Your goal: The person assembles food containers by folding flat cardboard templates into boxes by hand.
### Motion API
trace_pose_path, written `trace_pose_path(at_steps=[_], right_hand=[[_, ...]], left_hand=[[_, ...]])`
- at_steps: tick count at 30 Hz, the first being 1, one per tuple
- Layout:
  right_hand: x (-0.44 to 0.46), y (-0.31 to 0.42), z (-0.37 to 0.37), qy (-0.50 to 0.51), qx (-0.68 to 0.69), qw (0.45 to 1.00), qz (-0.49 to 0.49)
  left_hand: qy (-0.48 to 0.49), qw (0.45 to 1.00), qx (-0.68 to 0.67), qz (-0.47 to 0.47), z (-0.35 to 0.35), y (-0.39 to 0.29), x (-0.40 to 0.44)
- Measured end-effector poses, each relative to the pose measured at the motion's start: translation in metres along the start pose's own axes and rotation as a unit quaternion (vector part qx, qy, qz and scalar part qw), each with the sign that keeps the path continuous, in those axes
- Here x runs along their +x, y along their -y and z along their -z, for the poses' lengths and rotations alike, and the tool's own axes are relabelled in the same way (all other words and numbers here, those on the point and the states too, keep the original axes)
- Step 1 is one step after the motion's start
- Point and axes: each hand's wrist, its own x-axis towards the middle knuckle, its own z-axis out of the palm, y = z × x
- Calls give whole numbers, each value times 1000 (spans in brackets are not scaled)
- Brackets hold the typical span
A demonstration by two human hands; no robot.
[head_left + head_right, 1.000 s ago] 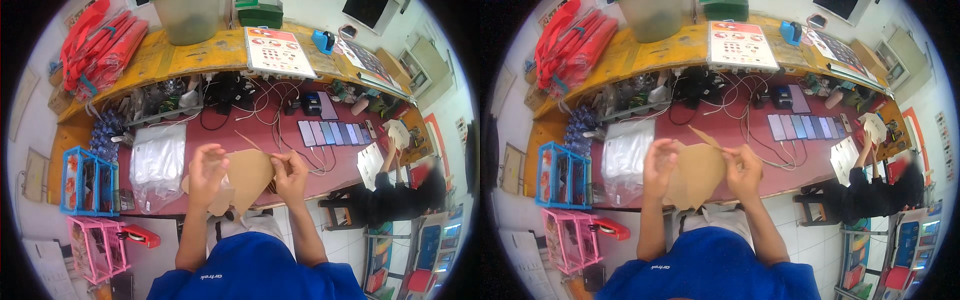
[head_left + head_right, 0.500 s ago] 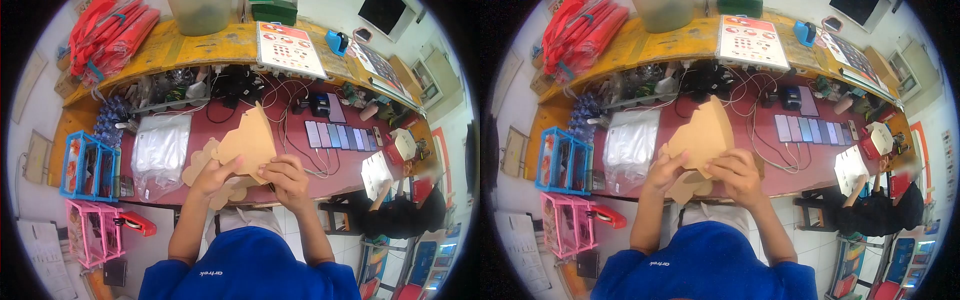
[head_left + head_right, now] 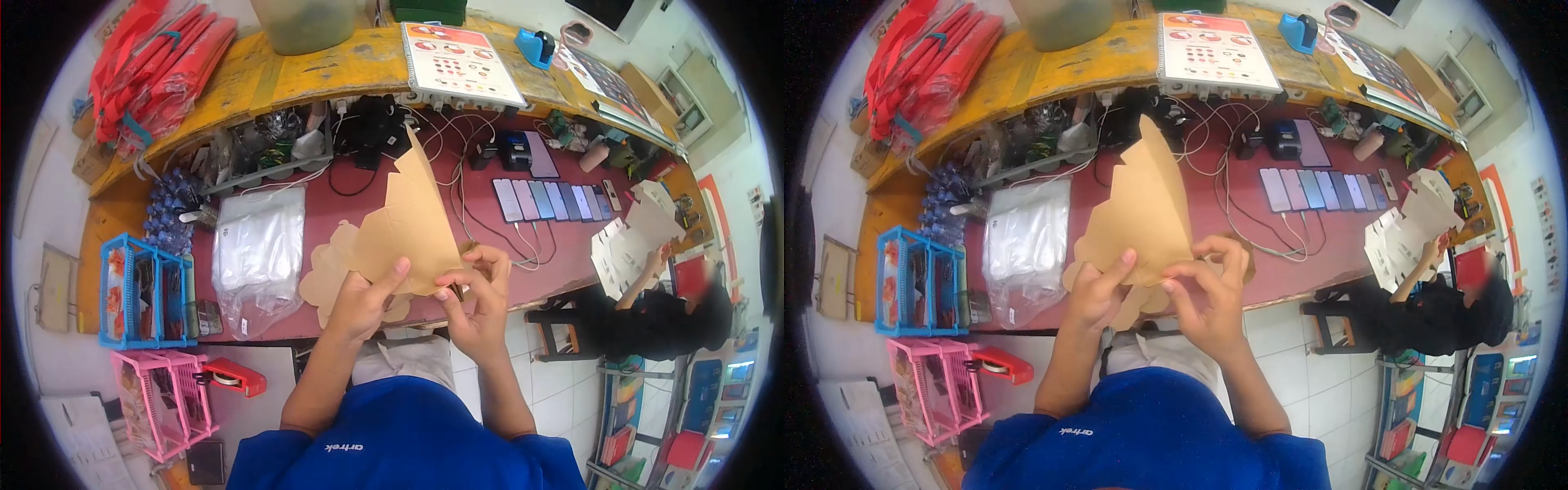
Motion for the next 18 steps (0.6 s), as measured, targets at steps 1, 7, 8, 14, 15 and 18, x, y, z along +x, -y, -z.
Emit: trace_pose_path(at_steps=[1,7,8,14,15,18], right_hand=[[0,3,-2,-5,-1,1000,0],[-7,23,-8,6,45,996,-74],[-6,26,-9,3,47,996,-76],[-10,30,-23,-41,75,991,-108],[-9,31,-25,-53,75,989,-115],[-9,30,-28,-49,81,990,-101]], left_hand=[[0,1000,-5,-11,0,1,-2],[12,999,-7,-30,7,2,-9],[10,999,4,-35,9,3,-10],[-6,993,66,-93,13,11,-20],[-7,994,66,-93,12,12,-22],[-18,994,25,-104,9,13,-25]])
